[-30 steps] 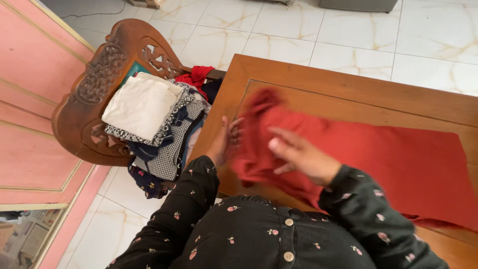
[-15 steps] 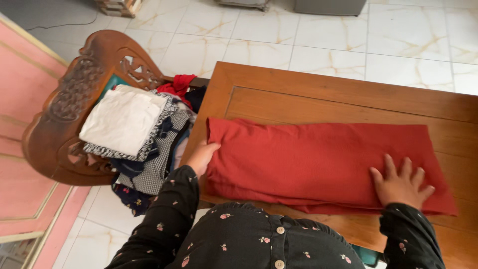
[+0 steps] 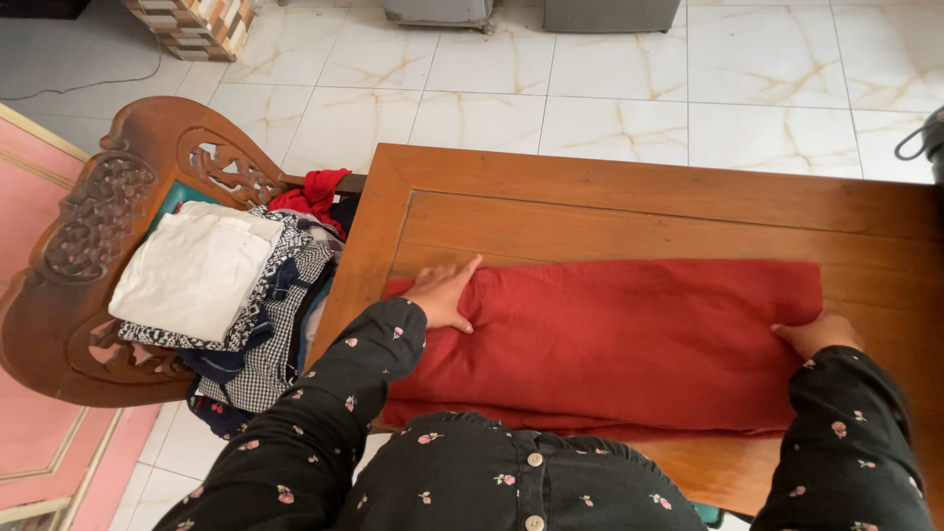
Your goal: The person folds a red fabric item, a white patterned shirt, and a white t-shirt on a wooden table, then moves them toward a black suitcase.
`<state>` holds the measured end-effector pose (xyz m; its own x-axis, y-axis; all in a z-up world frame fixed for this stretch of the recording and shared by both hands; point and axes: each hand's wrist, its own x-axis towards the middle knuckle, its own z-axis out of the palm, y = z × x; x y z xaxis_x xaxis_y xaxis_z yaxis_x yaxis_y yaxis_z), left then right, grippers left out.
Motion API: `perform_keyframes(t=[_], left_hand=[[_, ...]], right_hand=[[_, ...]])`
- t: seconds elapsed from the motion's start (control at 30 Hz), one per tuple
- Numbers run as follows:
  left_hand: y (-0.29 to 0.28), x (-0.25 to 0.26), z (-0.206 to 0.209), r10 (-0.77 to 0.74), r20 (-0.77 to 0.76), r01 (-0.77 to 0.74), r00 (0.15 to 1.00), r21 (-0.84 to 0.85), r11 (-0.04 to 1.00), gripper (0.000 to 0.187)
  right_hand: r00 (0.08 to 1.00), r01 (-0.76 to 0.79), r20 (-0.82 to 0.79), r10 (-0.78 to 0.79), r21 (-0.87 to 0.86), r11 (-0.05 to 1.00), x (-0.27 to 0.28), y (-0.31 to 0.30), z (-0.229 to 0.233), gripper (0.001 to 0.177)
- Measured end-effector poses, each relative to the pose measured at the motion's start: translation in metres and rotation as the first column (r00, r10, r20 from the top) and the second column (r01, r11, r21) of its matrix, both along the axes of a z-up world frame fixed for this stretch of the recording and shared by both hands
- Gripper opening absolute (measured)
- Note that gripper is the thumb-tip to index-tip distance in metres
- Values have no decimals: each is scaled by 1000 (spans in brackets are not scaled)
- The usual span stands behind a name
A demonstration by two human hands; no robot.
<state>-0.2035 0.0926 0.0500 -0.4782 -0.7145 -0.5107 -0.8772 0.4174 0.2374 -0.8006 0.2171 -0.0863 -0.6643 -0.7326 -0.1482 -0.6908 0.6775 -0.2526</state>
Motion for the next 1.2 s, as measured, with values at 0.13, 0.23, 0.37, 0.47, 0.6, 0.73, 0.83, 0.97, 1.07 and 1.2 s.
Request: perform_keyframes(t=[0.13,0.23,0.37,0.47,0.6,0.73,0.83,0.97,1.07,1.2], left_hand=[[-12,8,-33,-74,-373,57,925,-55,997,84],[-28,25,-10,-21,-385,-118,923,-333,935,27],[-14,46,43,-175,-530,-286,830,-674,682,37],[7,58,38,-299,-422,-242,856,-838,489,42],[50,63,-22,-267,-321,-61,909,-733,677,42],[73,66,-54,-95,-329,-109,939,-548,829,56],[70,71,-43,-18,-370,-159,929,-444,882,50],[46,44,-19,148,-380,-326,913,-461,825,30],[25,25,-5,-10,-450,-320,893,-651,689,39],[-14,14,-23,-239,-245,-99,940,-863,495,59]], right_hand=[[967,-61,250,54,23,998,-22,-12,7,51],[771,100,629,98,-271,957,5,3,67,30],[545,198,698,464,-645,738,52,33,132,29],[472,65,595,650,-759,648,51,58,125,40],[737,-327,371,564,-535,779,23,75,48,52],[859,-432,158,486,-283,856,9,84,12,46],[935,-235,214,282,-218,947,32,85,26,45],[866,-472,-29,499,-372,799,70,50,55,66],[843,-510,-113,527,-480,713,91,21,63,73],[769,-637,-237,593,-217,739,78,-22,44,50]])
